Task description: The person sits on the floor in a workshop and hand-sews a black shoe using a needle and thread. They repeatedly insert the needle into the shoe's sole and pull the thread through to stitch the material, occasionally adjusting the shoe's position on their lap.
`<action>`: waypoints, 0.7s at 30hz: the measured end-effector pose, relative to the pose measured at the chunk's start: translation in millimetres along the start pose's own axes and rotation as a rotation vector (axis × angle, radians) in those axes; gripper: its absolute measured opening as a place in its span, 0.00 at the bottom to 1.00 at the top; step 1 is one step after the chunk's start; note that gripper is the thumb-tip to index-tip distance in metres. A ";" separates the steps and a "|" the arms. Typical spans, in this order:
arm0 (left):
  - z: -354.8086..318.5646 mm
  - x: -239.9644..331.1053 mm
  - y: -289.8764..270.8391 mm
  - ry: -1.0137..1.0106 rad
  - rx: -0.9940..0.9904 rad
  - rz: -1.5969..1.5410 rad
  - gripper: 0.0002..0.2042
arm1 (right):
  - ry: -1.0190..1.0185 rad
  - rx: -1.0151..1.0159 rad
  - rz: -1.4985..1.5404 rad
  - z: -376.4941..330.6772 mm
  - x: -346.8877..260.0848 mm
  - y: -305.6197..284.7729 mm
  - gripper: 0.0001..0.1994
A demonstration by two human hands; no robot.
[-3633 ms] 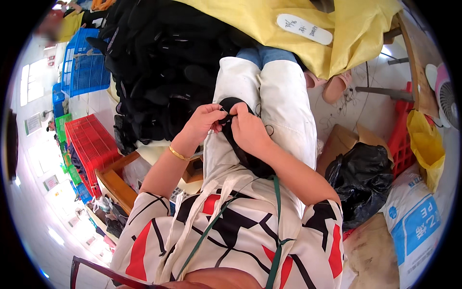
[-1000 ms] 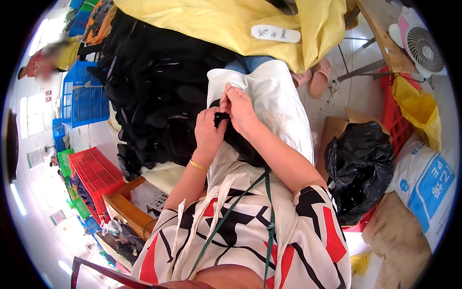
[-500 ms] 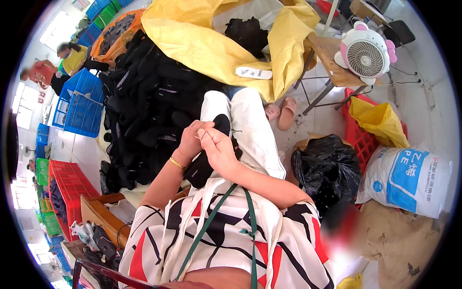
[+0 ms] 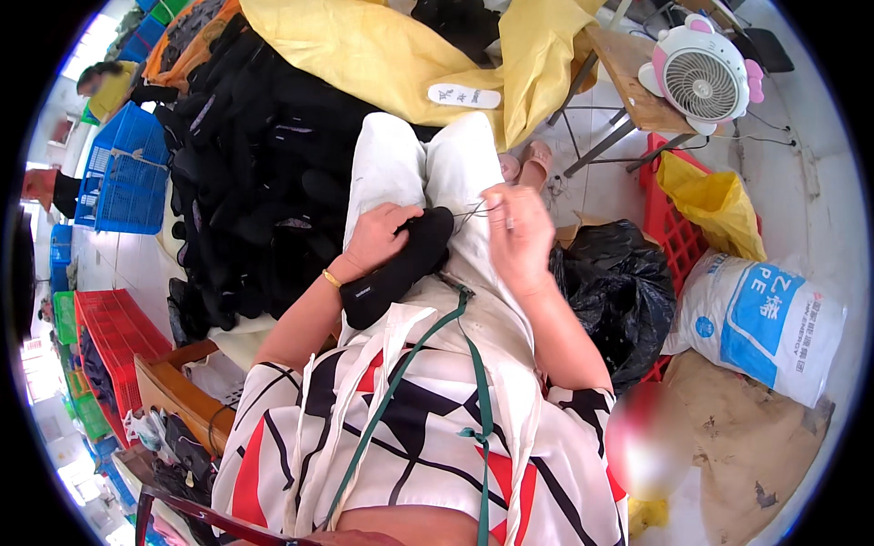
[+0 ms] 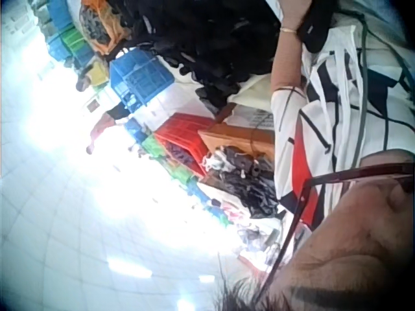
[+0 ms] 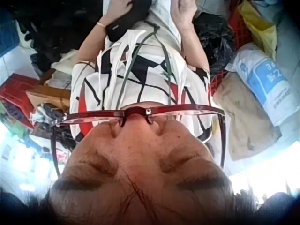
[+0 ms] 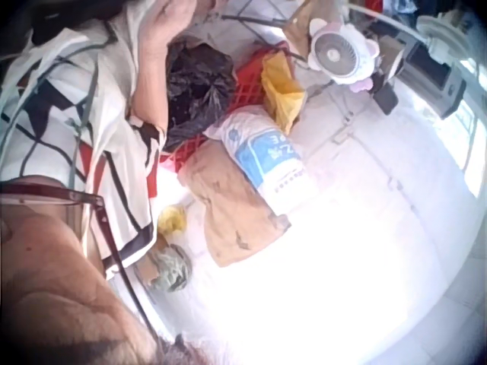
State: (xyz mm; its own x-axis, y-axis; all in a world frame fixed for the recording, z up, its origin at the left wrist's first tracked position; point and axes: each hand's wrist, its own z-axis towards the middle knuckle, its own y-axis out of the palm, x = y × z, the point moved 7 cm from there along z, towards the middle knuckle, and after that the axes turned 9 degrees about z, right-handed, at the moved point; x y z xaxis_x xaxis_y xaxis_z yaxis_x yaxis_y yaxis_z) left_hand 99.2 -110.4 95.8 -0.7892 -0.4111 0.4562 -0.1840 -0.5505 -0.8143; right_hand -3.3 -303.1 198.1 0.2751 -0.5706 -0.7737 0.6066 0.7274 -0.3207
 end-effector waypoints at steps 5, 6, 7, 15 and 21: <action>10.9 8.3 2.2 0.039 -0.088 -0.026 0.18 | -0.059 -0.045 -0.138 -3.2 -4.8 -27.9 0.02; 14.1 11.0 1.1 0.063 -0.082 -0.035 0.17 | -0.082 -0.054 -0.137 -6.9 -5.6 -27.9 0.02; 18.0 13.3 -0.3 0.086 -0.076 -0.044 0.17 | -0.106 -0.062 -0.137 -10.6 -6.6 -28.2 0.02; 52.1 30.5 14.9 -0.309 -0.561 0.069 0.18 | -0.206 -0.147 -0.108 -25.6 -17.0 -26.0 0.05; 22.8 0.4 44.7 -0.442 -0.679 -0.238 0.11 | -0.085 -0.423 -0.019 -32.9 -11.4 -27.9 0.05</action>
State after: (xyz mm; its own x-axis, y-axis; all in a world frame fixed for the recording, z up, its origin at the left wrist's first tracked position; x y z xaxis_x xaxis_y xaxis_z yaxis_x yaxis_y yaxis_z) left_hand 104.0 -151.7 67.8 -0.4089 -0.6642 0.6258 -0.7400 -0.1600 -0.6533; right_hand -47.9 -304.3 197.9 0.3387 -0.6017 -0.7234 0.2573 0.7987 -0.5439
